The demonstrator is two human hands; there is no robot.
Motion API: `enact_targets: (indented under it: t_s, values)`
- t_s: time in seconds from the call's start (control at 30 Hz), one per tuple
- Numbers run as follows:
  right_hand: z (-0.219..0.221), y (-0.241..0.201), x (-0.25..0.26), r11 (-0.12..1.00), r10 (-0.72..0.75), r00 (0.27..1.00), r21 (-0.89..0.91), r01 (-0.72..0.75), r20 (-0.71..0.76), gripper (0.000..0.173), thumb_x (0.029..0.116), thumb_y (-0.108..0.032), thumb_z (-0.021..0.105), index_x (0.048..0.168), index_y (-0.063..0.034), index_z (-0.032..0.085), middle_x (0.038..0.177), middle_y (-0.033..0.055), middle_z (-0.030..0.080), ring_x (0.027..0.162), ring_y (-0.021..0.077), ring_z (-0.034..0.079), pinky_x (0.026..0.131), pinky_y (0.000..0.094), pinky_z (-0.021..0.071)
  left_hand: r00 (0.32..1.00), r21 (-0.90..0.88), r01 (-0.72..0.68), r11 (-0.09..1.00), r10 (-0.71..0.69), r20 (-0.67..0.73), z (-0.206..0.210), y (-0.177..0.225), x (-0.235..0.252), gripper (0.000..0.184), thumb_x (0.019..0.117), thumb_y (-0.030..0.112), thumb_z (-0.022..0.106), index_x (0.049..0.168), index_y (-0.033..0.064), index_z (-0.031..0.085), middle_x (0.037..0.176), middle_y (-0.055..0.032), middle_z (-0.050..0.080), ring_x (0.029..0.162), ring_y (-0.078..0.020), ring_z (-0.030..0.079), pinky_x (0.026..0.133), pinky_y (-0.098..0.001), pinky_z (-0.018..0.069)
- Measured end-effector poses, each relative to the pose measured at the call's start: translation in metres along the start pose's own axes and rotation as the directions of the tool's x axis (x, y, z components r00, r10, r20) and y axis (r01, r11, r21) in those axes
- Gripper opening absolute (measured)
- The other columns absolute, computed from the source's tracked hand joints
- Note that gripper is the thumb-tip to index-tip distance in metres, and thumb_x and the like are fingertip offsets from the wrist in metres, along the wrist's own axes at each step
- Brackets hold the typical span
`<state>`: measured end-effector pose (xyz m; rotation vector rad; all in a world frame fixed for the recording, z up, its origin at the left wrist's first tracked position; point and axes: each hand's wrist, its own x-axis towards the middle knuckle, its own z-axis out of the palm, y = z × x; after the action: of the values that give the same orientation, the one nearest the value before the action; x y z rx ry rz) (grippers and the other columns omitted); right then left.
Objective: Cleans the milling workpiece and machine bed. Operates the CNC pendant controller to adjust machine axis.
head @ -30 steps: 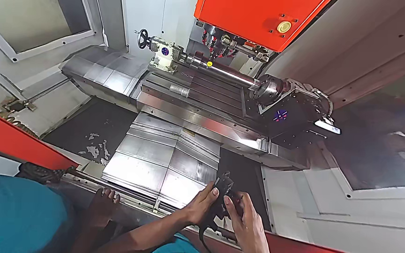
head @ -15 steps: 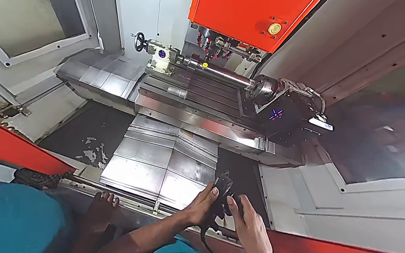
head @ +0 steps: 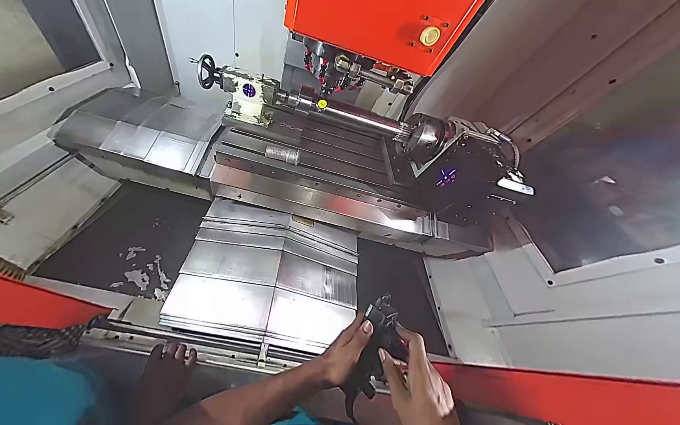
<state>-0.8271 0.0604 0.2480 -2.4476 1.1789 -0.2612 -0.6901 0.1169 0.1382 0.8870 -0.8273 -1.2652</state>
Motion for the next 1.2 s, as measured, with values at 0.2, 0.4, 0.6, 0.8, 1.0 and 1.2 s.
enact_targets:
  t_s: [0.2,0.4,0.6,0.8,1.0,1.2]
  values:
    - [0.001,0.003,-0.008,0.960,-0.189,0.934,0.142,0.240,-0.303,0.025,0.0925,-0.022,0.071,0.104,0.0006,0.071,0.110,0.0160,0.070,0.106,0.0239,0.068,0.093,0.0409,0.0563,0.996,-0.043,0.067,0.997,-0.064,0.065,-0.001,-0.005,-0.006,0.068,0.1087,0.052,0.027,0.154,0.0008,0.028,0.122,-0.0098,0.065,0.105,-0.0125,0.067,0.096,-0.0363,0.0559]
    - [0.014,-0.001,-0.019,0.994,0.086,0.995,0.071,-0.082,-0.052,0.045,0.0999,-0.027,0.064,0.129,0.0073,0.059,0.106,0.0220,0.072,0.092,0.0335,0.073,0.082,0.0531,0.0600,0.991,-0.053,0.093,0.994,-0.087,0.106,-0.008,-0.008,-0.012,0.076,0.1074,0.057,0.027,0.158,0.0006,0.020,0.133,-0.0142,0.061,0.112,-0.0152,0.066,0.099,-0.0391,0.0555]
    - [0.013,-0.005,-0.019,0.972,-0.087,0.957,0.188,0.143,-0.278,0.027,0.0926,-0.019,0.069,0.108,0.0031,0.069,0.116,0.0192,0.068,0.112,0.0234,0.065,0.099,0.0352,0.0550,0.987,-0.067,0.126,0.990,-0.119,0.109,-0.013,-0.007,-0.014,0.077,0.1052,0.063,0.027,0.156,0.0050,0.027,0.122,-0.0102,0.065,0.102,-0.0139,0.068,0.092,-0.0369,0.0575]
    - [0.030,-0.003,-0.023,0.962,0.189,0.973,0.223,-0.156,-0.135,0.052,0.0995,-0.037,0.064,0.129,0.0061,0.059,0.098,0.0172,0.074,0.078,0.0225,0.074,0.072,0.0438,0.0629,0.985,-0.062,0.102,0.993,-0.092,0.146,-0.020,-0.007,-0.014,0.085,0.1026,0.068,0.029,0.155,0.0010,0.027,0.124,-0.0119,0.064,0.105,-0.0133,0.067,0.094,-0.0370,0.0567]
    - [0.033,-0.015,-0.015,0.954,0.211,0.971,0.242,-0.180,-0.110,0.051,0.0939,-0.026,0.071,0.131,0.0053,0.056,0.098,0.0137,0.074,0.082,0.0182,0.074,0.076,0.0386,0.0634,0.990,-0.047,0.075,0.996,-0.069,0.125,-0.025,-0.007,-0.012,0.082,0.1037,0.066,0.029,0.154,0.0010,0.031,0.132,-0.0144,0.062,0.114,-0.0136,0.064,0.102,-0.0382,0.0532]
    - [0.037,-0.015,-0.006,0.979,0.085,0.989,0.195,-0.060,-0.121,0.053,0.0852,-0.016,0.079,0.129,0.0056,0.059,0.119,0.0208,0.067,0.098,0.0222,0.072,0.086,0.0373,0.0618,0.991,-0.027,0.102,0.994,-0.099,0.085,-0.033,0.001,-0.013,0.078,0.1055,0.062,0.027,0.156,0.0019,0.030,0.138,-0.0157,0.058,0.120,-0.0135,0.062,0.105,-0.0379,0.0511]
